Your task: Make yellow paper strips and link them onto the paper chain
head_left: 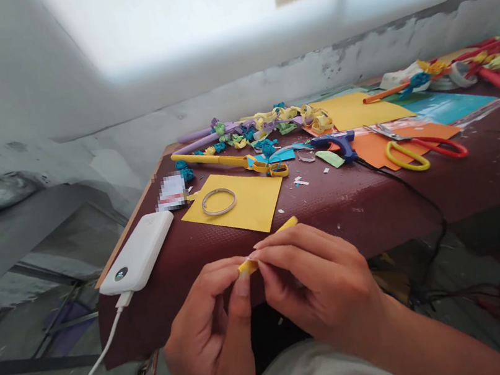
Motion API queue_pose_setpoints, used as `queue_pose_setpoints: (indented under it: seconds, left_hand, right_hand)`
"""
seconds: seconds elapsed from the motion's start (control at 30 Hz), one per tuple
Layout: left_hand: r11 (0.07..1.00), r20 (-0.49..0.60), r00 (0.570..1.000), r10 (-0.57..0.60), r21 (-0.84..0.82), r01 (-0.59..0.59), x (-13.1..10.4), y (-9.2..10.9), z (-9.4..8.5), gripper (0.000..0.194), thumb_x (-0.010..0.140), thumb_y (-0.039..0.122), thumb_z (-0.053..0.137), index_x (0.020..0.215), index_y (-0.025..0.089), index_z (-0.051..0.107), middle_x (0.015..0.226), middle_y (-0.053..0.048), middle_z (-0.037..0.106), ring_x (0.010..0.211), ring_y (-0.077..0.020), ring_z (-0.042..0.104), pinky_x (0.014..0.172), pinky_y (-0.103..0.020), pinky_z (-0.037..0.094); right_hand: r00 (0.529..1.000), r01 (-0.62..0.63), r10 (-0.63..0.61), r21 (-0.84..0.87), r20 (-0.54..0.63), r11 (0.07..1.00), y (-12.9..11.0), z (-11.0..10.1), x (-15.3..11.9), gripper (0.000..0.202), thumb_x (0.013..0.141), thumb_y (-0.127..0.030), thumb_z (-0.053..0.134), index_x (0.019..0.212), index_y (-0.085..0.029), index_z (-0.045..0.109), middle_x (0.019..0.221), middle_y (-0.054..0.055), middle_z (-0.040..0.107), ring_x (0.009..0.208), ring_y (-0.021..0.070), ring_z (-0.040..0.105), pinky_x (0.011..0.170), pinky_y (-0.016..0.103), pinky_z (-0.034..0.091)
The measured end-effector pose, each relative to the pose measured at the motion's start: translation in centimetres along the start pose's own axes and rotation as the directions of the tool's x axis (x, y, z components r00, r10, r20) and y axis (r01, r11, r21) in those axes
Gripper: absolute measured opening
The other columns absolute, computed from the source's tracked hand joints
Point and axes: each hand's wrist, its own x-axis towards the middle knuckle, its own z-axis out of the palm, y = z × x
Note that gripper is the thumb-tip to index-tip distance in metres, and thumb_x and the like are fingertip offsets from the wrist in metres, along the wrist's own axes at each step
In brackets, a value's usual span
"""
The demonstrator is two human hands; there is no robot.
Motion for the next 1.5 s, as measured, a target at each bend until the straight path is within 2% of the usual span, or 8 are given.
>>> queue_pose_setpoints:
  seconds: [0.17, 0.33, 0.47, 0.7, 0.93, 1.13, 1.3, 1.5]
  left_hand:
    - [0.988, -0.051, 0.987, -0.151, -0.024, 0.15, -0.1, 0.0, -0.2, 0.01, 0.099, 0.031, 0.065, 0.101, 0.033, 0.075, 0.106, 0.004, 0.075, 0.096, -0.0139, 0.071, 0.086, -0.022, 0.058]
    - [0.945, -0.04, 0.966, -0.257, -0.221, 0.242, 0.5, -0.5, 0.0, 0.016, 0.096, 0.043, 0.067, 0.098, 0.03, 0.076, 0.107, -0.004, 0.077, 0.092, -0.0238, 0.073, 0.086, -0.036, 0.061]
    - [0.917, 0.046, 0.954, -0.295, -0.268, 0.296, 1.1, -0.3, 0.3, 0.018, 0.094, 0.044, 0.07, 0.095, 0.026, 0.075, 0.109, -0.007, 0.077, 0.1, -0.0264, 0.072, 0.089, -0.037, 0.061]
    - [0.867, 0.2, 0.941, -0.274, -0.373, 0.331, 1.4, -0.6, 1.1, 0.01, 0.096, 0.034, 0.071, 0.102, 0.026, 0.075, 0.099, -0.002, 0.074, 0.088, -0.0141, 0.07, 0.077, -0.021, 0.058]
    - [0.788, 0.415, 0.892, -0.178, -0.484, 0.382, 3.0, -0.8, 1.4, 0.01, 0.095, 0.026, 0.072, 0.089, 0.025, 0.08, 0.087, -0.002, 0.072, 0.081, -0.0131, 0.069, 0.073, -0.021, 0.06]
    - [0.788, 0.482, 0.876, 0.025, -0.549, 0.279, 4.6, -1.4, 1.6, 0.018, 0.099, 0.027, 0.066, 0.094, 0.025, 0.083, 0.081, -0.006, 0.075, 0.078, -0.0173, 0.072, 0.073, -0.028, 0.062]
    - [0.949, 0.416, 0.909, -0.012, -0.283, 0.142, 5.4, -0.3, 3.3, 0.014, 0.092, 0.028, 0.076, 0.106, 0.029, 0.079, 0.095, -0.004, 0.078, 0.085, -0.0154, 0.073, 0.078, -0.024, 0.061]
    - [0.945, 0.343, 0.938, -0.048, -0.29, 0.154, 8.4, -1.2, 6.4, 0.01, 0.086, 0.027, 0.082, 0.081, 0.021, 0.076, 0.074, 0.0, 0.073, 0.068, -0.0111, 0.068, 0.063, -0.02, 0.054]
  right_hand:
    - [0.996, -0.092, 0.092, 0.016, 0.004, 0.996, 0.1, -1.8, 0.4, 0.011, 0.093, -0.009, 0.063, 0.091, -0.014, 0.073, 0.087, 0.006, 0.076, 0.081, 0.0153, 0.071, 0.076, 0.027, 0.057]
    - [0.935, -0.152, 0.191, -0.149, 0.298, 0.977, 0.8, -4.7, 0.4, 0.04, 0.101, -0.032, 0.065, 0.063, -0.019, 0.063, 0.062, -0.001, 0.061, 0.056, 0.0122, 0.055, 0.053, 0.03, 0.04]
    - [0.952, -0.229, 0.239, -0.072, 0.19, 0.971, 1.3, -5.0, 0.3, 0.014, 0.097, -0.033, 0.073, 0.104, -0.022, 0.079, 0.1, 0.004, 0.077, 0.092, 0.0177, 0.069, 0.082, 0.03, 0.052]
    - [0.77, -0.572, 0.481, 0.118, 0.419, 0.812, 1.8, -3.5, -0.3, 0.019, 0.098, -0.036, 0.069, 0.089, -0.024, 0.081, 0.078, -0.004, 0.076, 0.065, 0.009, 0.063, 0.059, 0.023, 0.042]
    - [0.656, -0.742, 0.495, 0.367, 0.57, 0.56, 2.1, -4.4, -0.9, 0.026, 0.091, -0.04, 0.079, 0.078, -0.017, 0.079, 0.067, 0.0, 0.072, 0.059, 0.0099, 0.059, 0.054, 0.021, 0.043]
    - [0.803, -0.595, 0.425, 0.604, 0.418, 0.53, 3.6, -5.6, -0.9, 0.024, 0.093, -0.038, 0.077, 0.083, -0.017, 0.084, 0.067, 0.002, 0.071, 0.058, 0.0098, 0.06, 0.053, 0.02, 0.046]
    - [0.919, -0.364, 0.392, 0.497, 0.052, 0.788, 6.2, -5.4, 0.8, 0.021, 0.1, -0.031, 0.068, 0.106, -0.022, 0.085, 0.084, 0.002, 0.07, 0.079, 0.0114, 0.063, 0.072, 0.023, 0.052]
    - [0.921, -0.388, 0.314, 0.584, 0.229, 0.713, 8.9, -3.8, 3.9, 0.022, 0.09, -0.038, 0.079, 0.092, -0.016, 0.081, 0.073, 0.0, 0.07, 0.06, 0.0089, 0.059, 0.053, 0.021, 0.045]
